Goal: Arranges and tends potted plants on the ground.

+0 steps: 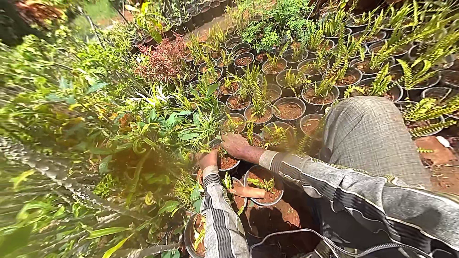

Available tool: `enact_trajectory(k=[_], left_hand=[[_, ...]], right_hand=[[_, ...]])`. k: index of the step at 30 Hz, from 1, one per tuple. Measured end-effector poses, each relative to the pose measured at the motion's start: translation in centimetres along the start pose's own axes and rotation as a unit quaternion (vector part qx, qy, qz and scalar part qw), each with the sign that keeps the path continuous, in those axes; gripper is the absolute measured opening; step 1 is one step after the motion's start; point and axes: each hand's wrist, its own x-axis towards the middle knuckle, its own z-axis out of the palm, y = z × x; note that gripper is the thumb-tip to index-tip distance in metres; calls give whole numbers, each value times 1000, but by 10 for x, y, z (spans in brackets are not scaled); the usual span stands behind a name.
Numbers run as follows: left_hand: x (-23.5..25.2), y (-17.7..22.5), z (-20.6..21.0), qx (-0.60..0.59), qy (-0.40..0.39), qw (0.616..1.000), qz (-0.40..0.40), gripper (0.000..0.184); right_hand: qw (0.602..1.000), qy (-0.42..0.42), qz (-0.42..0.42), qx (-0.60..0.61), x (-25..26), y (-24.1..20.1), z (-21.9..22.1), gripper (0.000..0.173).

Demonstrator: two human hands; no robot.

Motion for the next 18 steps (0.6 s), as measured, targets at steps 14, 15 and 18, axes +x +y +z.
enact_trajectory(k=[14,15,18], left_hand=[[-1,-4,-2,-31,13,999,16,76],[-1,-5,-1,-34,12,999,15,77],[-1,-4,-1,-27,10,1000,12,79]], right_hand=[[914,-84,189,349,-6,26,-92,27],[924,-84,177,328,-7,20,-88,31],[962,-86,126,226,-5,5,-72,44]])
